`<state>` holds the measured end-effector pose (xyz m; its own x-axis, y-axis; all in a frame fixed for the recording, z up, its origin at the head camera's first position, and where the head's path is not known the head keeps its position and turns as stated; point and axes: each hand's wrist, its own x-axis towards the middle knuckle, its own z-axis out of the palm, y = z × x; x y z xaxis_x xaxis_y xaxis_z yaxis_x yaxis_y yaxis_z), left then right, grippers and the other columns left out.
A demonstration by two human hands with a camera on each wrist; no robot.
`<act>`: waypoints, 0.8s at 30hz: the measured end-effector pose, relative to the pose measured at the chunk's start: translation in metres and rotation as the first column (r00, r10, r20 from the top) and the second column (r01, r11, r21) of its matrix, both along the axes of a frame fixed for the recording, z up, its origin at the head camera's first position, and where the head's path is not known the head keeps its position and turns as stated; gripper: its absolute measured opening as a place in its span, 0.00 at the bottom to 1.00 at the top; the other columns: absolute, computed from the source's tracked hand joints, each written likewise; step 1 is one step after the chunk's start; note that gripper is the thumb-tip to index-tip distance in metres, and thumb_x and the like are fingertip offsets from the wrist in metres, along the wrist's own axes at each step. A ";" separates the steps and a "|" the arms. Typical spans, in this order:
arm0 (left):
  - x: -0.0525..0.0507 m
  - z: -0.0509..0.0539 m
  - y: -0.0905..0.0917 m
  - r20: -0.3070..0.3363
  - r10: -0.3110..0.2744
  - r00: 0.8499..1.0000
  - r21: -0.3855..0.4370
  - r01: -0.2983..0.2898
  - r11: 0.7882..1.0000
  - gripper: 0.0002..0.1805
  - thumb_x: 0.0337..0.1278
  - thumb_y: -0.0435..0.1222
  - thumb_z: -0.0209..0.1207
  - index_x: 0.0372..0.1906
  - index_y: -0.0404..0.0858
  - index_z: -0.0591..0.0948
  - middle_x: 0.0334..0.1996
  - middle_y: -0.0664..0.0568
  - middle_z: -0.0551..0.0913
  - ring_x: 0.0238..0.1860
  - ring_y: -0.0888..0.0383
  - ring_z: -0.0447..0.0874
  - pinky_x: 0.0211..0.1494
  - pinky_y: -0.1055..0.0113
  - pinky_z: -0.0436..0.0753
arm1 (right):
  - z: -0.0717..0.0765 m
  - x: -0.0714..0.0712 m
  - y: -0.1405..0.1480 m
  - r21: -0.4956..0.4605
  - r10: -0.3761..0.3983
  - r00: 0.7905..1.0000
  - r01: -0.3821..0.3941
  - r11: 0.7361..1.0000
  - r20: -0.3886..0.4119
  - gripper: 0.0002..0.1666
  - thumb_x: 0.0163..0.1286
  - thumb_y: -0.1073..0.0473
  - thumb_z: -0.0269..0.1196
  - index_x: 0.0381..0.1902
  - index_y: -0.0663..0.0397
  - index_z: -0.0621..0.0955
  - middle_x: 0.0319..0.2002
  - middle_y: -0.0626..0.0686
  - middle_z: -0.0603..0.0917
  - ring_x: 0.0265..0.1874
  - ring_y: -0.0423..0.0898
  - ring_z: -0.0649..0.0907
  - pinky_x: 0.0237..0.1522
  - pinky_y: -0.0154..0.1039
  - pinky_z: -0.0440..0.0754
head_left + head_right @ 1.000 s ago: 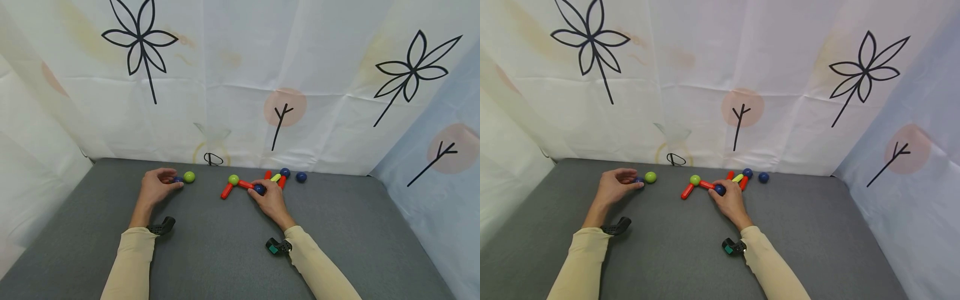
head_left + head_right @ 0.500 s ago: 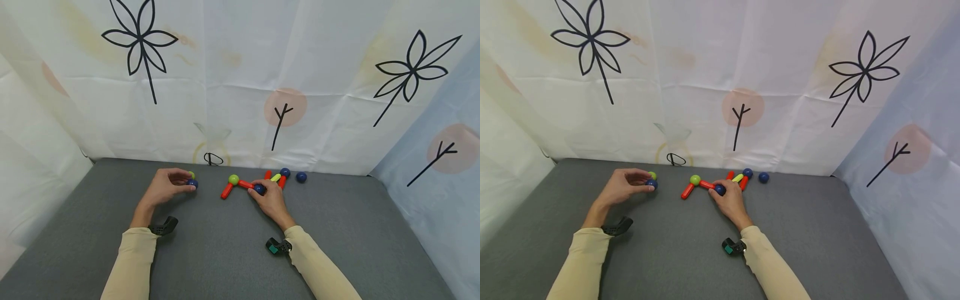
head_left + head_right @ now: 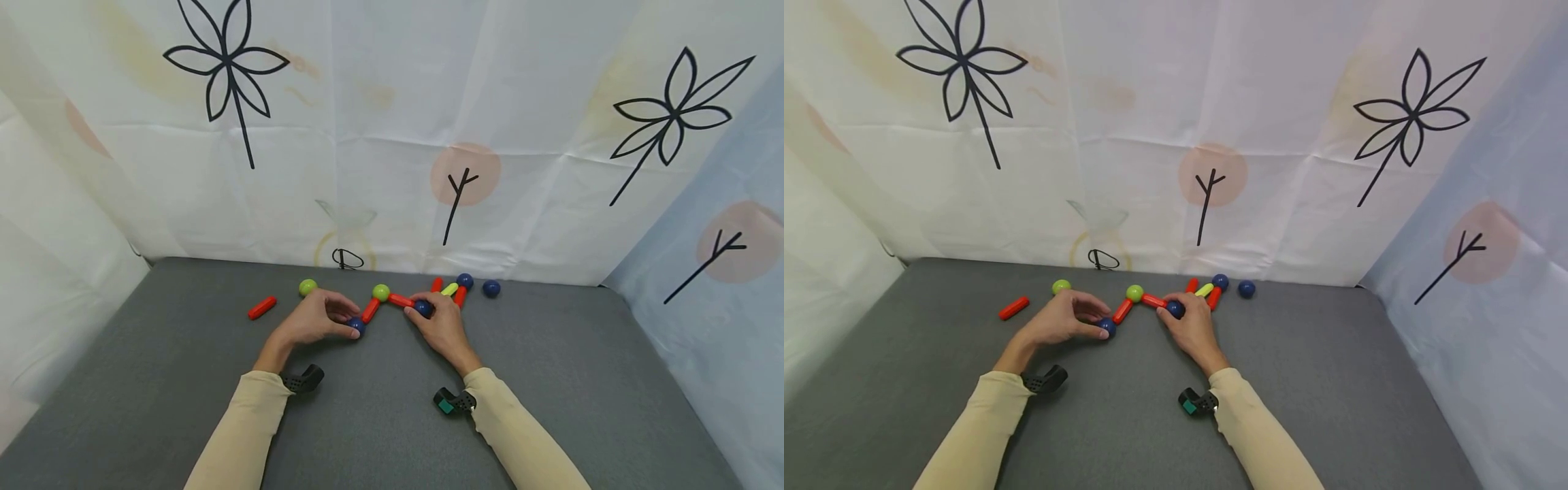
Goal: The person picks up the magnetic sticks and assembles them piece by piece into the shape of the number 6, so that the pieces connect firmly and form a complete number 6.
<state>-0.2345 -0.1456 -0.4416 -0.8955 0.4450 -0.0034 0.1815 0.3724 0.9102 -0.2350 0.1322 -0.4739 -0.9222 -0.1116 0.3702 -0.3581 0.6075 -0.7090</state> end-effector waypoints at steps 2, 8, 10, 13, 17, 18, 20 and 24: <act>0.000 -0.001 0.001 -0.004 0.002 1.000 0.003 -0.002 1.000 0.21 0.45 0.30 0.78 0.48 0.33 0.87 0.44 0.46 0.87 0.47 0.51 0.87 0.53 0.60 0.84 | 0.000 0.000 0.000 -0.002 -0.001 1.000 0.001 1.000 -0.002 0.13 0.63 0.59 0.75 0.44 0.55 0.88 0.44 0.57 0.86 0.49 0.57 0.81 0.55 0.55 0.76; -0.001 -0.003 0.001 -0.010 -0.001 1.000 0.018 0.001 1.000 0.23 0.44 0.28 0.78 0.50 0.32 0.86 0.46 0.45 0.87 0.49 0.50 0.86 0.54 0.58 0.84 | 0.001 0.001 0.000 -0.007 0.004 1.000 -0.004 1.000 0.004 0.13 0.63 0.59 0.74 0.45 0.55 0.88 0.45 0.57 0.86 0.49 0.56 0.81 0.55 0.55 0.76; -0.002 -0.003 0.001 -0.007 0.000 1.000 0.021 0.001 1.000 0.23 0.45 0.28 0.78 0.50 0.32 0.86 0.47 0.45 0.86 0.49 0.50 0.85 0.55 0.58 0.83 | 0.002 0.001 0.000 -0.004 0.004 1.000 -0.004 1.000 0.005 0.13 0.63 0.59 0.74 0.45 0.55 0.88 0.45 0.57 0.86 0.49 0.56 0.81 0.55 0.54 0.76; -0.002 -0.003 0.000 -0.002 -0.002 1.000 0.014 0.002 1.000 0.25 0.45 0.29 0.78 0.52 0.32 0.85 0.49 0.44 0.86 0.51 0.50 0.84 0.57 0.57 0.82 | 0.002 0.001 -0.001 0.000 0.004 1.000 -0.004 1.000 0.008 0.13 0.63 0.59 0.74 0.45 0.55 0.88 0.45 0.57 0.86 0.49 0.56 0.81 0.55 0.54 0.76; -0.002 -0.004 0.001 0.003 -0.010 1.000 -0.027 0.010 1.000 0.26 0.48 0.31 0.77 0.56 0.33 0.84 0.51 0.45 0.85 0.52 0.51 0.83 0.59 0.56 0.81 | 0.003 0.002 -0.001 -0.001 0.006 1.000 -0.006 1.000 0.009 0.13 0.63 0.59 0.74 0.45 0.55 0.88 0.45 0.57 0.86 0.49 0.57 0.81 0.55 0.54 0.76; -0.001 -0.004 0.001 0.003 -0.013 1.000 -0.038 0.013 0.999 0.26 0.49 0.32 0.77 0.56 0.33 0.84 0.52 0.46 0.84 0.52 0.51 0.82 0.60 0.55 0.80 | 0.003 0.002 -0.001 -0.003 0.007 1.000 -0.007 1.000 0.009 0.13 0.63 0.59 0.74 0.45 0.55 0.88 0.45 0.57 0.86 0.49 0.57 0.81 0.55 0.54 0.76; -0.002 -0.004 0.002 0.001 -0.020 1.000 -0.060 0.020 0.998 0.27 0.51 0.33 0.76 0.57 0.34 0.83 0.53 0.46 0.84 0.52 0.52 0.81 0.60 0.55 0.80 | 0.003 0.002 -0.001 -0.004 0.007 1.000 -0.007 1.000 0.009 0.13 0.63 0.59 0.74 0.45 0.56 0.88 0.45 0.57 0.86 0.49 0.57 0.81 0.55 0.55 0.76; -0.002 -0.006 0.003 -0.006 -0.035 0.999 -0.080 0.035 0.996 0.26 0.53 0.34 0.75 0.58 0.35 0.83 0.53 0.47 0.84 0.51 0.53 0.81 0.60 0.54 0.79 | 0.001 0.001 0.000 -0.007 0.007 1.000 -0.007 1.000 0.005 0.12 0.63 0.59 0.74 0.45 0.55 0.88 0.45 0.57 0.86 0.49 0.57 0.81 0.55 0.55 0.76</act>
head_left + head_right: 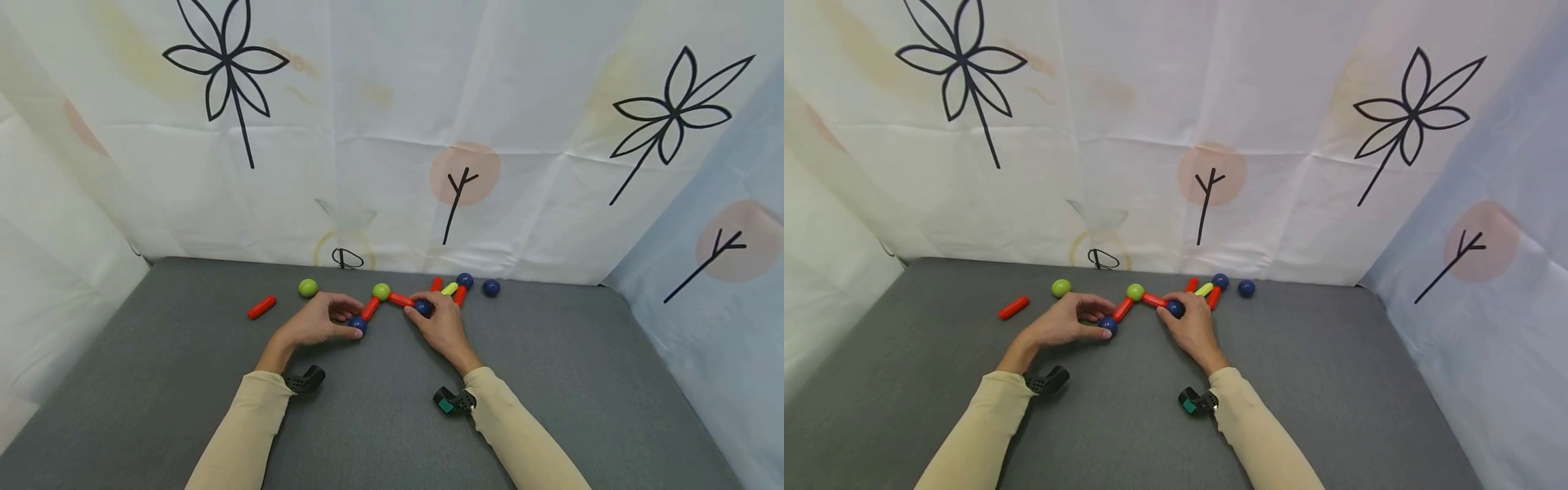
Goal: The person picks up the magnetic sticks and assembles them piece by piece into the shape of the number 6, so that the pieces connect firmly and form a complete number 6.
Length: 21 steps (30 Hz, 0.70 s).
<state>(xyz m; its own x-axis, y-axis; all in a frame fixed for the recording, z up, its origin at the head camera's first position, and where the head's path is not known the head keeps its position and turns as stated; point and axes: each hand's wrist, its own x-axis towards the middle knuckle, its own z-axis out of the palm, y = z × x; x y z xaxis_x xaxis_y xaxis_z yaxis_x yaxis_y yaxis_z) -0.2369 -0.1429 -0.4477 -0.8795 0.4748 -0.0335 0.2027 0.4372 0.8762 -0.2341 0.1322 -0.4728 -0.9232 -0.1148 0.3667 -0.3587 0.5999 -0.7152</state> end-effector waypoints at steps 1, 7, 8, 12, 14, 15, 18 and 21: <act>0.000 -0.001 0.000 -0.002 -0.003 1.000 0.000 0.003 1.000 0.26 0.53 0.34 0.75 0.58 0.35 0.83 0.53 0.47 0.84 0.51 0.53 0.81 0.60 0.54 0.79 | 0.000 0.000 0.000 0.000 -0.001 1.000 0.001 1.000 0.001 0.12 0.63 0.59 0.74 0.45 0.55 0.88 0.45 0.57 0.86 0.49 0.56 0.81 0.55 0.55 0.76; -0.001 -0.003 -0.001 -0.006 -0.012 1.000 0.013 0.012 1.000 0.27 0.52 0.33 0.76 0.59 0.34 0.82 0.53 0.47 0.83 0.51 0.53 0.80 0.60 0.53 0.79 | 0.001 0.001 0.000 -0.013 0.003 1.000 -0.003 1.000 0.014 0.13 0.63 0.59 0.74 0.45 0.55 0.88 0.45 0.57 0.86 0.49 0.57 0.81 0.56 0.55 0.75; -0.001 -0.003 -0.001 -0.007 -0.011 1.000 0.014 0.011 1.000 0.28 0.52 0.33 0.76 0.59 0.34 0.82 0.53 0.47 0.83 0.51 0.53 0.80 0.60 0.53 0.79 | 0.001 0.001 0.000 -0.013 0.005 1.000 -0.004 1.000 0.014 0.13 0.63 0.59 0.74 0.45 0.55 0.88 0.45 0.57 0.86 0.49 0.57 0.81 0.56 0.55 0.75; -0.001 -0.003 0.001 -0.020 -0.019 1.000 0.016 0.020 1.000 0.29 0.51 0.33 0.76 0.60 0.35 0.82 0.52 0.48 0.83 0.50 0.53 0.80 0.59 0.54 0.79 | 0.001 0.000 0.001 -0.001 0.005 1.000 -0.005 1.000 0.005 0.14 0.63 0.59 0.74 0.46 0.55 0.88 0.46 0.57 0.86 0.50 0.57 0.81 0.56 0.55 0.76; 0.000 -0.002 0.003 -0.033 -0.037 0.999 0.007 0.037 0.999 0.29 0.52 0.34 0.76 0.61 0.36 0.82 0.51 0.48 0.83 0.49 0.53 0.80 0.58 0.55 0.79 | 0.000 0.000 0.001 0.003 0.008 1.000 -0.007 1.000 -0.003 0.15 0.63 0.58 0.74 0.47 0.56 0.88 0.46 0.58 0.86 0.48 0.56 0.82 0.53 0.54 0.77; 0.000 -0.001 0.004 -0.039 -0.049 0.998 0.000 0.049 0.999 0.29 0.52 0.34 0.76 0.61 0.37 0.82 0.50 0.48 0.83 0.49 0.53 0.80 0.57 0.55 0.79 | 0.000 0.000 0.001 0.005 0.009 1.000 -0.009 1.000 -0.009 0.17 0.63 0.59 0.75 0.48 0.57 0.87 0.46 0.58 0.85 0.45 0.55 0.82 0.50 0.52 0.78; 0.001 0.001 0.007 -0.054 -0.079 0.995 -0.034 0.077 0.996 0.28 0.53 0.36 0.75 0.61 0.39 0.82 0.48 0.50 0.83 0.46 0.54 0.79 0.54 0.57 0.79 | 0.000 0.000 0.001 -0.015 0.020 0.999 -0.020 1.000 -0.028 0.22 0.62 0.61 0.75 0.53 0.60 0.85 0.48 0.60 0.84 0.41 0.53 0.83 0.45 0.48 0.83; 0.001 0.001 0.009 -0.062 -0.088 0.994 -0.063 0.084 0.994 0.27 0.54 0.38 0.75 0.60 0.39 0.83 0.45 0.51 0.83 0.42 0.55 0.78 0.49 0.58 0.78 | -0.001 0.001 0.001 -0.069 0.050 0.999 -0.051 0.996 -0.021 0.27 0.62 0.64 0.75 0.58 0.63 0.81 0.51 0.61 0.80 0.43 0.54 0.85 0.45 0.45 0.85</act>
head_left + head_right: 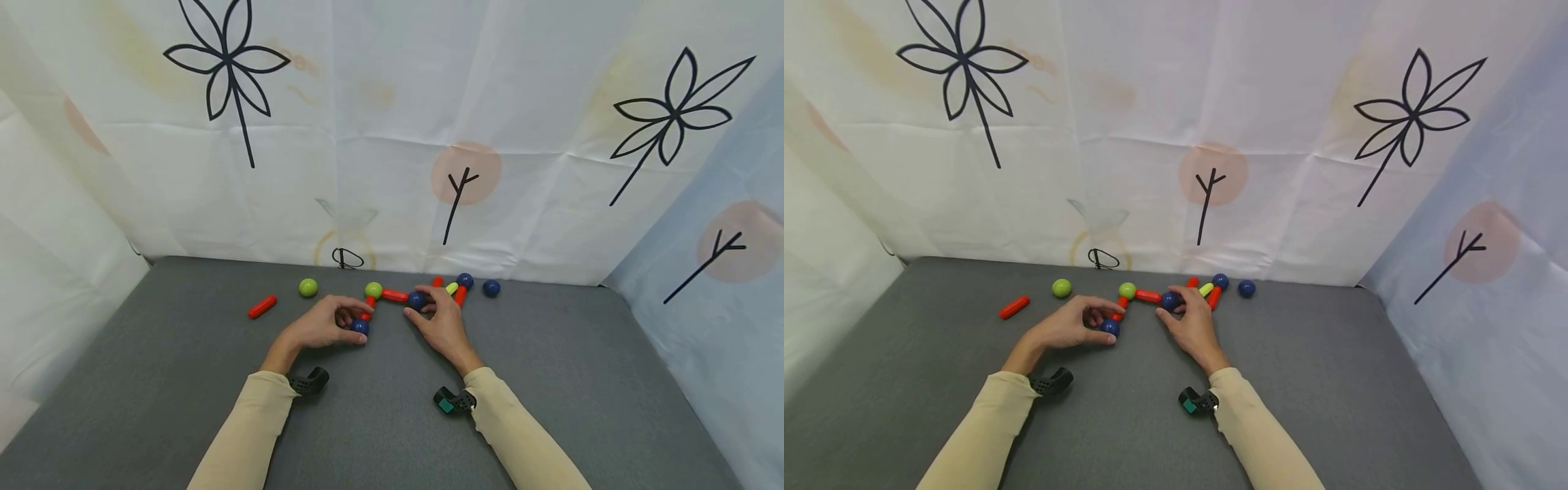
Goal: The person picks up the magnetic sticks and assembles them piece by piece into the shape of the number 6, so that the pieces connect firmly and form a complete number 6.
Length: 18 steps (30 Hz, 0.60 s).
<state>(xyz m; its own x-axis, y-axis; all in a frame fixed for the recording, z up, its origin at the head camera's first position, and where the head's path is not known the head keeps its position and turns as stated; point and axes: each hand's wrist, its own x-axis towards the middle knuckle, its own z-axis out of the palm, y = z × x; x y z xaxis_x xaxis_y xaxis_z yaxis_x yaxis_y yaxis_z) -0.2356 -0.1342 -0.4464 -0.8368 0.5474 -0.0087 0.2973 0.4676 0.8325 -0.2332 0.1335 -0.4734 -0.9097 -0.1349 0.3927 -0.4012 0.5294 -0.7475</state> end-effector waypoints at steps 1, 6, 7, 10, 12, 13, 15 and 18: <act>0.000 0.000 0.000 -0.003 0.007 1.000 -0.008 -0.007 1.000 0.26 0.54 0.38 0.75 0.60 0.40 0.83 0.44 0.52 0.82 0.41 0.55 0.78 0.48 0.59 0.78 | 0.000 0.000 0.000 -0.023 0.012 1.000 -0.012 1.000 0.011 0.29 0.62 0.65 0.75 0.60 0.64 0.80 0.52 0.62 0.78 0.46 0.54 0.84 0.48 0.44 0.85; 0.000 -0.003 0.004 -0.030 0.073 0.997 -0.016 -0.073 0.997 0.25 0.55 0.39 0.74 0.59 0.42 0.83 0.43 0.51 0.80 0.38 0.55 0.77 0.42 0.60 0.78 | -0.001 0.000 -0.001 -0.082 0.090 0.995 -0.086 0.993 0.046 0.32 0.63 0.69 0.73 0.64 0.64 0.76 0.56 0.63 0.72 0.57 0.58 0.80 0.59 0.43 0.80; 0.001 -0.003 0.005 -0.037 0.090 0.995 -0.017 -0.091 0.996 0.25 0.56 0.39 0.74 0.59 0.42 0.83 0.42 0.50 0.80 0.37 0.55 0.77 0.41 0.60 0.78 | -0.001 -0.001 -0.001 -0.079 0.109 0.993 -0.105 0.991 0.047 0.32 0.65 0.69 0.72 0.65 0.65 0.75 0.58 0.64 0.71 0.59 0.58 0.79 0.61 0.44 0.78; 0.001 -0.005 0.009 -0.066 0.144 0.987 -0.032 -0.146 0.989 0.25 0.56 0.40 0.74 0.59 0.42 0.83 0.44 0.50 0.80 0.38 0.56 0.77 0.42 0.60 0.78 | -0.001 -0.001 0.000 -0.032 0.153 0.987 -0.151 0.988 0.054 0.33 0.68 0.67 0.69 0.69 0.65 0.72 0.66 0.64 0.70 0.63 0.59 0.77 0.64 0.47 0.76; 0.001 -0.007 0.011 -0.081 0.179 0.980 -0.039 -0.183 0.982 0.26 0.56 0.41 0.74 0.60 0.42 0.83 0.45 0.49 0.80 0.38 0.56 0.77 0.43 0.59 0.79 | 0.000 -0.001 0.000 0.009 0.162 0.984 -0.163 0.987 0.075 0.35 0.70 0.65 0.68 0.72 0.63 0.70 0.70 0.63 0.67 0.64 0.59 0.77 0.65 0.50 0.74; 0.000 -0.008 0.013 -0.092 0.192 0.977 -0.042 -0.196 0.980 0.26 0.56 0.41 0.74 0.61 0.43 0.83 0.46 0.49 0.80 0.38 0.56 0.78 0.43 0.59 0.79 | 0.000 -0.001 0.001 0.035 0.159 0.984 -0.162 0.986 0.083 0.36 0.70 0.64 0.68 0.73 0.62 0.69 0.72 0.62 0.66 0.64 0.59 0.77 0.65 0.52 0.74; 0.000 -0.009 0.015 -0.110 0.213 0.971 -0.041 -0.219 0.975 0.26 0.57 0.41 0.73 0.62 0.43 0.82 0.47 0.48 0.80 0.39 0.56 0.78 0.44 0.59 0.79 | 0.001 0.000 0.001 0.076 0.152 0.983 -0.160 0.984 0.099 0.38 0.71 0.61 0.67 0.75 0.60 0.67 0.75 0.60 0.64 0.64 0.60 0.78 0.66 0.54 0.73; 0.000 -0.011 0.017 -0.127 0.229 0.965 -0.033 -0.235 0.971 0.27 0.58 0.40 0.73 0.63 0.42 0.82 0.47 0.47 0.80 0.39 0.55 0.78 0.44 0.58 0.79 | 0.002 0.000 0.001 0.115 0.143 0.983 -0.156 0.981 0.115 0.40 0.72 0.59 0.67 0.77 0.57 0.65 0.76 0.59 0.62 0.63 0.60 0.79 0.67 0.57 0.71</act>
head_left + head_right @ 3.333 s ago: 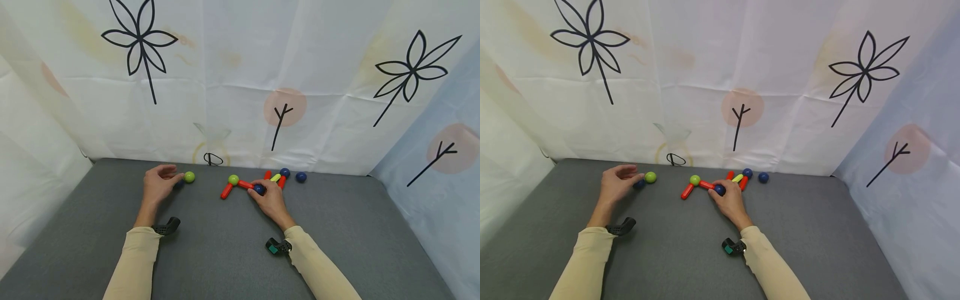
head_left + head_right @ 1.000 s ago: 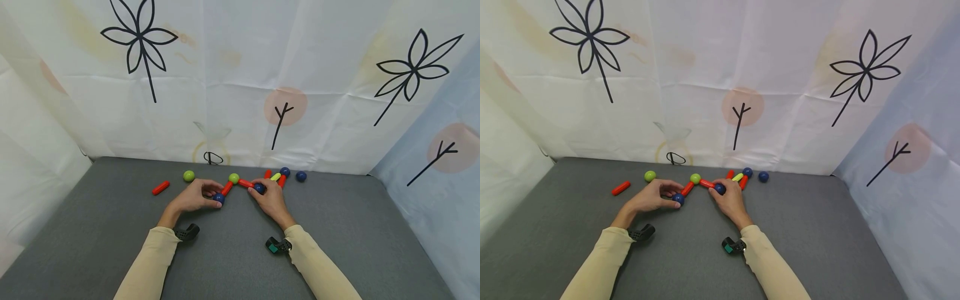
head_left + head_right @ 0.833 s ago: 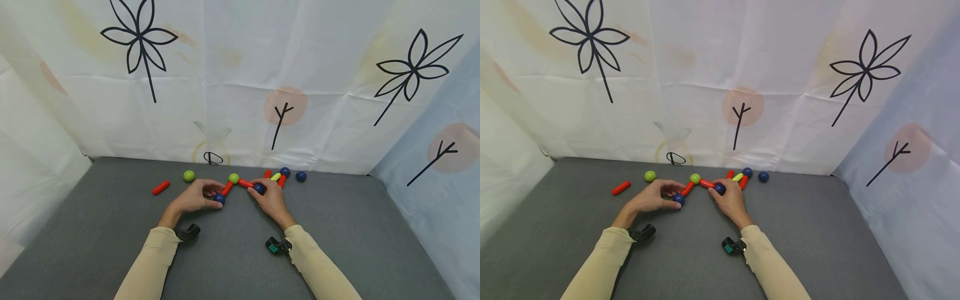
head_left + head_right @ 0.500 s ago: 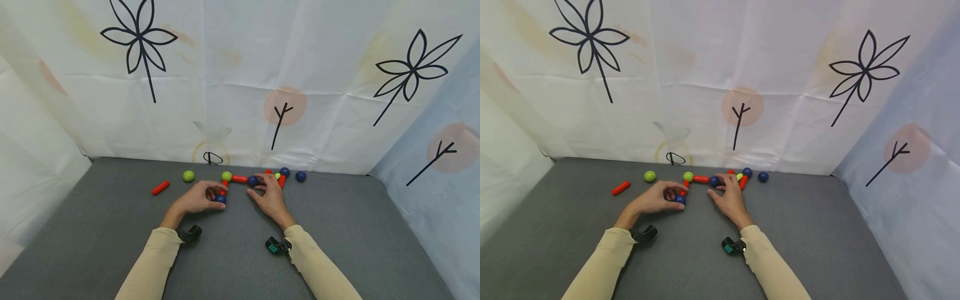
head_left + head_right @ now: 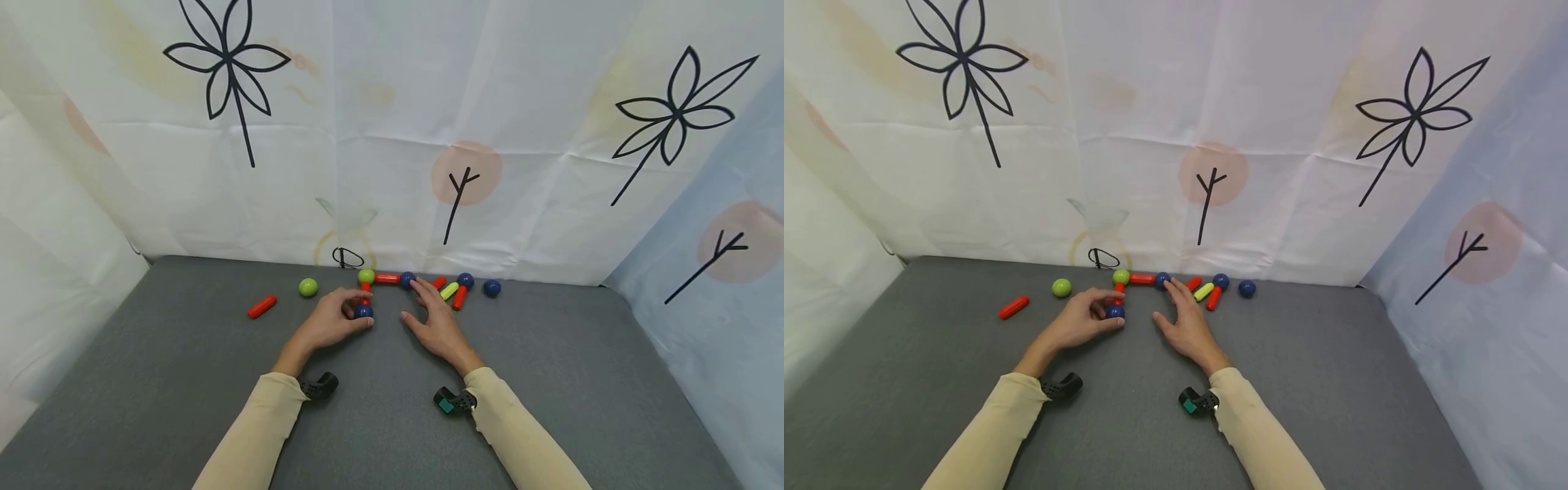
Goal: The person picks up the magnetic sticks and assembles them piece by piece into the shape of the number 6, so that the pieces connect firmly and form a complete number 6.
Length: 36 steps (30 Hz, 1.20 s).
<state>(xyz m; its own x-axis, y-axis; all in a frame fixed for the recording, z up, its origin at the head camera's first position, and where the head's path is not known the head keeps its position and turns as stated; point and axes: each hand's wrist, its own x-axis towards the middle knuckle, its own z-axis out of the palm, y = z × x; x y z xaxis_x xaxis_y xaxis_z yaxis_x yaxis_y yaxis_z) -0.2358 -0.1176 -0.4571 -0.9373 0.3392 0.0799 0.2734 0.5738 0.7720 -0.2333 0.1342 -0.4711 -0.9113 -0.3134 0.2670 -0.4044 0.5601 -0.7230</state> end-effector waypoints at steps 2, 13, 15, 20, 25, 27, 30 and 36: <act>0.000 0.000 0.001 -0.004 0.007 1.000 0.003 -0.007 1.000 0.27 0.58 0.40 0.72 0.63 0.42 0.82 0.47 0.47 0.79 0.39 0.55 0.78 0.44 0.57 0.79 | 0.001 0.000 0.000 0.012 -0.001 1.000 0.000 1.000 0.006 0.40 0.72 0.58 0.67 0.77 0.57 0.64 0.77 0.59 0.61 0.63 0.60 0.79 0.68 0.57 0.70; -0.002 -0.002 -0.001 -0.015 0.016 1.000 0.001 -0.016 1.000 0.28 0.60 0.39 0.71 0.65 0.41 0.81 0.50 0.45 0.79 0.45 0.51 0.79 0.48 0.54 0.80 | 0.001 -0.001 0.000 0.048 -0.003 0.999 0.001 0.999 0.039 0.42 0.73 0.56 0.66 0.79 0.56 0.62 0.79 0.56 0.58 0.65 0.58 0.77 0.68 0.55 0.70; -0.002 -0.002 -0.001 -0.013 0.015 1.000 0.001 -0.015 1.000 0.28 0.60 0.39 0.71 0.65 0.41 0.80 0.50 0.45 0.79 0.46 0.51 0.79 0.48 0.54 0.80 | 0.001 -0.001 0.000 0.057 0.007 1.000 -0.008 0.998 0.028 0.42 0.73 0.56 0.66 0.79 0.56 0.62 0.79 0.56 0.57 0.67 0.59 0.75 0.69 0.56 0.69; -0.002 -0.002 -0.002 -0.021 0.002 1.000 -0.001 -0.002 1.000 0.28 0.60 0.39 0.71 0.65 0.41 0.80 0.51 0.45 0.79 0.44 0.52 0.78 0.45 0.56 0.79 | 0.000 -0.002 0.000 0.090 0.032 0.999 -0.032 0.995 -0.001 0.43 0.73 0.56 0.66 0.79 0.55 0.61 0.80 0.58 0.54 0.75 0.59 0.62 0.72 0.60 0.62; 0.000 -0.002 -0.002 -0.023 -0.001 1.000 0.016 0.002 1.000 0.27 0.59 0.39 0.72 0.64 0.40 0.81 0.52 0.44 0.79 0.44 0.52 0.78 0.44 0.57 0.80 | 0.000 -0.003 -0.001 0.100 0.031 1.000 -0.031 0.995 -0.002 0.43 0.72 0.56 0.66 0.79 0.55 0.61 0.80 0.60 0.52 0.76 0.61 0.58 0.72 0.62 0.60; 0.001 -0.002 -0.003 -0.020 0.000 1.000 0.021 0.001 1.000 0.27 0.59 0.39 0.72 0.64 0.40 0.81 0.53 0.44 0.79 0.44 0.51 0.78 0.44 0.57 0.80 | 0.000 -0.003 -0.003 0.093 0.020 1.000 -0.020 0.995 0.001 0.42 0.72 0.56 0.66 0.79 0.55 0.62 0.79 0.61 0.53 0.76 0.61 0.60 0.71 0.62 0.61; 0.000 -0.004 -0.004 -0.019 0.002 1.000 0.031 -0.002 1.000 0.27 0.59 0.40 0.72 0.63 0.41 0.81 0.52 0.44 0.80 0.43 0.52 0.78 0.44 0.58 0.79 | 0.001 -0.005 -0.005 0.037 -0.013 1.000 0.013 0.999 -0.017 0.40 0.72 0.59 0.67 0.76 0.59 0.65 0.77 0.63 0.59 0.71 0.62 0.68 0.68 0.59 0.69; -0.002 -0.007 -0.005 -0.020 0.008 1.000 0.061 -0.006 0.998 0.27 0.57 0.40 0.73 0.62 0.43 0.83 0.50 0.46 0.80 0.42 0.53 0.77 0.44 0.59 0.78 | 0.004 -0.015 -0.012 -0.121 -0.218 0.974 0.209 0.971 -0.067 0.30 0.67 0.63 0.70 0.65 0.65 0.76 0.59 0.64 0.80 0.48 0.58 0.85 0.49 0.52 0.84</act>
<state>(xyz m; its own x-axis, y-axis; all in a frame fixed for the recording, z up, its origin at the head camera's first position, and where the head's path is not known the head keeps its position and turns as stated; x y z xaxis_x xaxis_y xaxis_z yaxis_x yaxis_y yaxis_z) -0.2374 -0.1224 -0.4645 -0.9377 0.3266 0.1188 0.2853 0.5281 0.7998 -0.2486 0.1225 -0.4676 -0.9283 -0.0782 0.3634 -0.3431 0.5565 -0.7567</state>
